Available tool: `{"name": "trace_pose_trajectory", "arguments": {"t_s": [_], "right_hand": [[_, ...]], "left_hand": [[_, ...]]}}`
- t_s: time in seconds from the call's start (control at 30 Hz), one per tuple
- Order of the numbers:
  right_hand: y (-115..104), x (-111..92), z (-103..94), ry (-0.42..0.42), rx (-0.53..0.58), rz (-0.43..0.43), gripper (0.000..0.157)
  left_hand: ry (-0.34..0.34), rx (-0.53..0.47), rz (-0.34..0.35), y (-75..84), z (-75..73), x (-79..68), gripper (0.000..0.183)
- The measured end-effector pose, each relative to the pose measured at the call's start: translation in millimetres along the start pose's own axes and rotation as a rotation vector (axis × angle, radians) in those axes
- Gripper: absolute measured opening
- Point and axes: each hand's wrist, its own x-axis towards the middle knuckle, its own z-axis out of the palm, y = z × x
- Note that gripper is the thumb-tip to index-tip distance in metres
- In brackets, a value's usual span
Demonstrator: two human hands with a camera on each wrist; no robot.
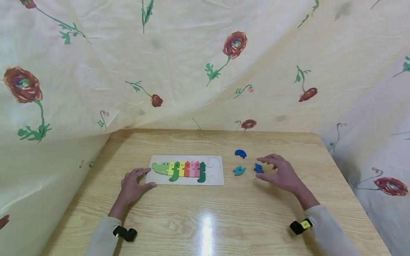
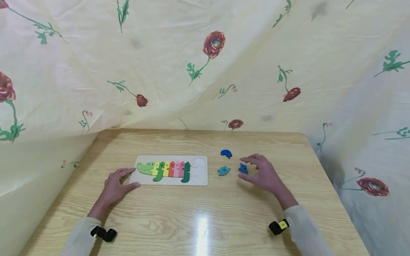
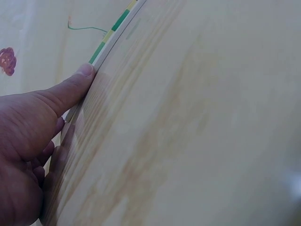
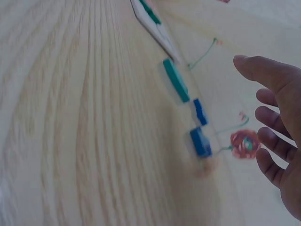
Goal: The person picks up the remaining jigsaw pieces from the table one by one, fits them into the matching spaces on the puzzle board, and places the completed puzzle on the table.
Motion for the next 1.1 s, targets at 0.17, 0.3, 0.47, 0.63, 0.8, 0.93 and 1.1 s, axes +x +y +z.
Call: {"name": "trace_pose_trajectory", "arguments": {"t_s": [0.17, 0.3, 0.47, 0.63, 0.8, 0.93, 1.1], "right_hand": [[25.4, -2.5, 2.5, -0.027, 0.018, 0.054, 0.057], [39.4, -4.3, 3.6, -0.044, 0.02, 0.078, 0.059], [45.3, -5.1, 3.1, -0.066, 0.011, 0.091, 0.06], [47.5, -5.1, 3.5, -0.08, -0.002, 0.11, 0.06], [51.1, -6.4, 5.5, -0.107, -0.017, 0.165, 0.06], [51.5, -6.7, 6.4, -0.123, -0.004, 0.172, 0.061], [52.8, -4.6, 8.2, -0.136, -0.02, 0.161, 0.062]], "left_hand": [[0.003, -0.002, 0.011, 0.4, 0.5, -0.5, 0.078], [0.001, -0.006, 0.014, 1.2, 0.2, -0.7, 0.078], [0.0, -0.012, 0.002, 1.1, -0.4, -0.3, 0.078], [0.001, -0.006, 0.005, 0.3, -0.7, 0.2, 0.078], [0.004, -0.01, 0.009, -0.3, -0.9, -0.1, 0.078], [0.01, -0.016, 0.027, -0.4, -1.6, -0.6, 0.076], [0.016, -0.015, 0.042, -0.6, -1.6, -1.0, 0.075]]}}
